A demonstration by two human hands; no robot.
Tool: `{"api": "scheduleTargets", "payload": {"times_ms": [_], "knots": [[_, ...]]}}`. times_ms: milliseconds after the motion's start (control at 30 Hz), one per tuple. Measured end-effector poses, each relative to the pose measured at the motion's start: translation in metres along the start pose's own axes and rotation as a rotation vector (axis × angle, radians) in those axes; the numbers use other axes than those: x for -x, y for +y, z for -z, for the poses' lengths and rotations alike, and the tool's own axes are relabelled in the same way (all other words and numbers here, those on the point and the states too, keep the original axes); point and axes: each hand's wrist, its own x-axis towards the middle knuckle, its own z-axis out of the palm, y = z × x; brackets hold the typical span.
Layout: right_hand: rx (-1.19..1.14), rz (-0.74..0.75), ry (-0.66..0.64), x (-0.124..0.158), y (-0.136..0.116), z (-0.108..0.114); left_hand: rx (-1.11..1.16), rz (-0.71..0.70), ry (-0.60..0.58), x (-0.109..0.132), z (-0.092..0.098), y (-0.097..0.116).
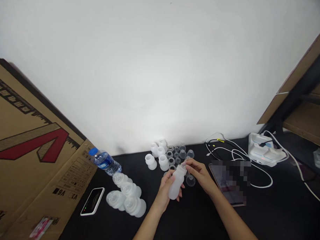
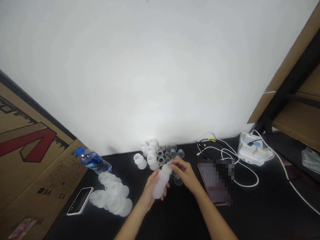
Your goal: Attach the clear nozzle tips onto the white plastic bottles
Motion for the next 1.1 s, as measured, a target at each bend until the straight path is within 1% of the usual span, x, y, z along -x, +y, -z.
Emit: {"api": "scheduleTargets", "payload": {"times_ms": [100, 167, 333, 467, 600, 733, 867, 1033, 1100], "knots": [[-0.062, -0.012, 0.033, -0.0008, 0.0039, -0.0007, -0.003, 0.008, -0.027, -0.0007, 0.0010, -0.0014], [-0.053, -0.018, 0.046, -0.0004, 0.0051, -0.0010, -0.009, 0.014, -0.036, -0.0009, 0.0009, -0.0022], [-0.035, -0.005, -0.009, 0.0014, 0.0021, -0.0023, -0.026, 0.039, -0.048, -0.0008, 0.0009, -0.0029], [-0.066, -0.011, 0.030, 0.0006, 0.0019, -0.0026, -0.024, 0.042, -0.051, -0.0013, 0.0023, -0.0034], [-0.034, -0.013, -0.005, 0.0013, 0.0012, -0.0013, -0.017, 0.033, -0.053, -0.0012, 0.0036, -0.0045], [-0.046, 0.007, 0.024, 0.0019, 0.0012, 0.0004, -0.024, 0.039, -0.056, -0.0012, 0.0035, -0.0058], [-0.035, 0.002, -0.011, 0.0022, 0.0004, 0.0001, -0.024, 0.027, -0.056, -0.0018, 0.0034, -0.0058], [-0.022, -0.011, 0.050, 0.0017, -0.0005, -0.0021, -0.047, 0.021, -0.064, -0.0014, 0.0035, -0.0051], [-0.003, -0.012, 0.029, 0.0020, -0.0015, -0.0019, -0.030, 0.019, -0.057, -0.0010, 0.0035, -0.0046]]}}
